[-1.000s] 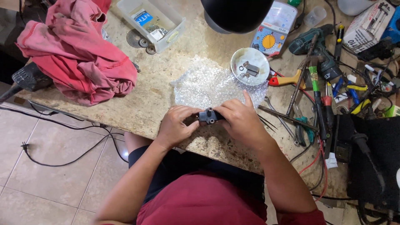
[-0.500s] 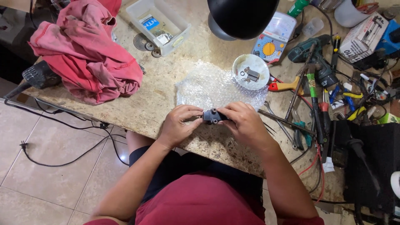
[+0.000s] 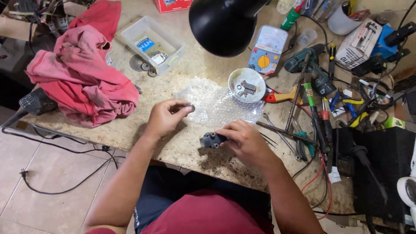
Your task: The person is repairing a small electrical component by inspecting it, testing it with a multimeter, and using an angle grinder.
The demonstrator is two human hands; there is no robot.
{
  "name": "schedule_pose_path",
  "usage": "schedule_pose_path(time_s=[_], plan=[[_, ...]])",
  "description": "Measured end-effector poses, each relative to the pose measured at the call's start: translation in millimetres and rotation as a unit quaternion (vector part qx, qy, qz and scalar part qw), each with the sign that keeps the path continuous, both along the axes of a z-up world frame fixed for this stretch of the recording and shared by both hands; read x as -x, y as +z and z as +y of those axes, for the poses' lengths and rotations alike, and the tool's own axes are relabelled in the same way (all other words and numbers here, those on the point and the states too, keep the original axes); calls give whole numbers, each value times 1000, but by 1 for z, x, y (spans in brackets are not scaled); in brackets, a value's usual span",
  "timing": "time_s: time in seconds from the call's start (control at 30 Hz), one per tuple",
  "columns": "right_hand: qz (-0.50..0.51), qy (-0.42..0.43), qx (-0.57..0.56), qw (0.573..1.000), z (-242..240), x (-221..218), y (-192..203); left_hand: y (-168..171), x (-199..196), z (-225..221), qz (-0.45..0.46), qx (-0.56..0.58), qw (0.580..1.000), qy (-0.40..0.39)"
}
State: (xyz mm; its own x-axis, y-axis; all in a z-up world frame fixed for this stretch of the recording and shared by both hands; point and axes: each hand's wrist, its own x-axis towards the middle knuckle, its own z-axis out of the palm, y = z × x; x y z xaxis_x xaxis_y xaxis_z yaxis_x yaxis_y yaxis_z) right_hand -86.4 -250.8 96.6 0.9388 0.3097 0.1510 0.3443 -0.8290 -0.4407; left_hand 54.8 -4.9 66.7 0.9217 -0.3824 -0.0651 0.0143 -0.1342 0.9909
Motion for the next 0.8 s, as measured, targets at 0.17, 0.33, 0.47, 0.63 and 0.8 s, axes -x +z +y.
schedule_pose_path(time_s=[0.17, 0.33, 0.47, 0.63, 0.8], plan=[[-63, -24, 29, 997, 1, 4, -23, 1, -40, -86, -100, -40, 991, -82], [-112, -64, 34, 991, -1, 5, -37, -18, -73, -164, -223, -114, 961, -121], [-114, -88, 16, 989, -7, 11, -38, 6, -52, -148, -392, -248, 878, -116], [-107, -85, -17, 990, -8, 16, -34, -23, -41, -104, -338, -403, 837, -152], [-112, -81, -57, 989, -5, 16, -25, -83, -53, -82, -354, -376, 848, -123]])
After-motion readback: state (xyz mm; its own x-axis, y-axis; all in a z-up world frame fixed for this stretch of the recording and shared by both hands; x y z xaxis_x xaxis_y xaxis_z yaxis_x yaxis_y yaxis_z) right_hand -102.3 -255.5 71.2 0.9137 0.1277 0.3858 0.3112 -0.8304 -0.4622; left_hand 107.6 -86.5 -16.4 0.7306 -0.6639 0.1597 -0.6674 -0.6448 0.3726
